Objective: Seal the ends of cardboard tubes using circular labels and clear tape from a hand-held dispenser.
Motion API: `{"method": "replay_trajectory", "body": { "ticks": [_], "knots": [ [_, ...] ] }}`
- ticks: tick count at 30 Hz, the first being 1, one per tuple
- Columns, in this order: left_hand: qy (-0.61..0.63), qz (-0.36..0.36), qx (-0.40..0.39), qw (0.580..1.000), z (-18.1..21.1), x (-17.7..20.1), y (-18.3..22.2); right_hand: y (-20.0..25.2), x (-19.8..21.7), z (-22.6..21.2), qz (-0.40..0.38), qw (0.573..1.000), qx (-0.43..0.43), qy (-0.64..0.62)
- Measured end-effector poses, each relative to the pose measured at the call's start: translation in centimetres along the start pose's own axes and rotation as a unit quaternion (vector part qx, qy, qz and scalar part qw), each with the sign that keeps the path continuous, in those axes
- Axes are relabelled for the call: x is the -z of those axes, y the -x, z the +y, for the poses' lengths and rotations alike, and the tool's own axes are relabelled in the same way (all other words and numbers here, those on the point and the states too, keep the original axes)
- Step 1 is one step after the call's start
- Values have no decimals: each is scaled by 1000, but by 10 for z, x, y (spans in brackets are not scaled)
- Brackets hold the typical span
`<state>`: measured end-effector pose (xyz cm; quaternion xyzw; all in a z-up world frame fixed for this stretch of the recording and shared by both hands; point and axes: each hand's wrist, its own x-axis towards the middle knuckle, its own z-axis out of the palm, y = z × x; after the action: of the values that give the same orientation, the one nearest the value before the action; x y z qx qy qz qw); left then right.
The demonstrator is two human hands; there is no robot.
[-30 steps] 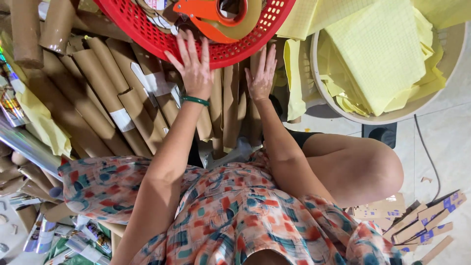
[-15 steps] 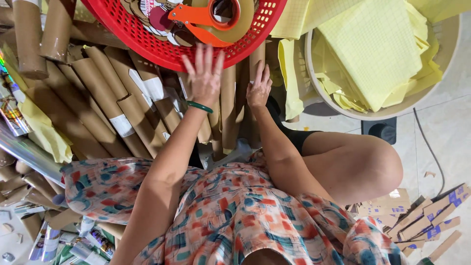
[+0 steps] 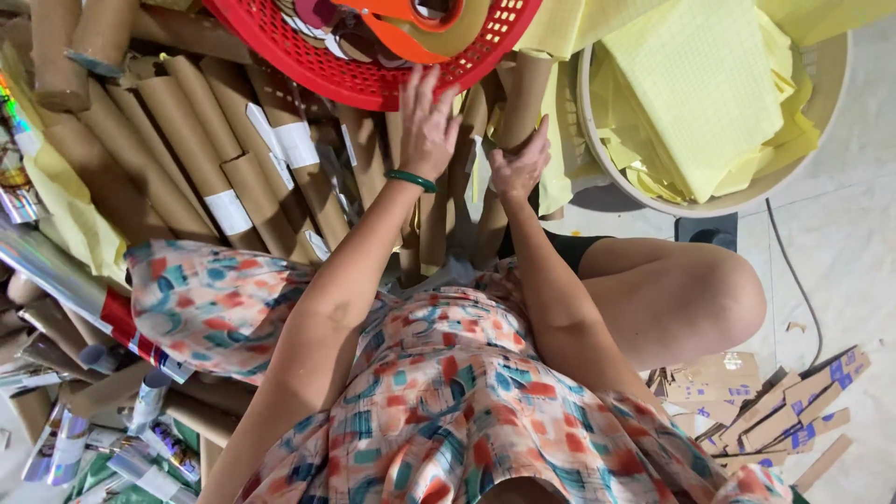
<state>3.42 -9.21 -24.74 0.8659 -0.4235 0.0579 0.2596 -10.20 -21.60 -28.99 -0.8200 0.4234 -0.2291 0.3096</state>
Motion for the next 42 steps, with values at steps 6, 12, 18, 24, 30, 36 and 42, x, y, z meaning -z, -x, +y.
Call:
{"method": "replay_trajectory", "body": {
  "ticks": [6, 12, 18, 24, 30, 36, 42],
  "knots": [
    [237, 70, 108, 963, 8, 47, -14, -8, 29, -71, 9, 984, 166, -62],
    [476, 24, 129, 870, 29, 80, -16, -26, 70, -112, -95, 946, 272, -148],
    [428, 8, 149, 891, 39, 94, 30, -107, 75, -104, -478, 868, 124, 45],
    [497, -6, 101, 862, 76, 102, 45, -135, -16, -132, -216, 907, 360, -37],
    [449, -63, 46, 890, 80, 105, 32, -143, -54, -131, -136, 815, 536, 171],
    [384, -70, 85, 917, 74, 74, 31, -155, -47, -128, -145, 764, 586, 227],
    [376, -117, 25, 919, 82, 65, 35, -168, -17, -149, -161, 740, 623, 197]
  ]
}}
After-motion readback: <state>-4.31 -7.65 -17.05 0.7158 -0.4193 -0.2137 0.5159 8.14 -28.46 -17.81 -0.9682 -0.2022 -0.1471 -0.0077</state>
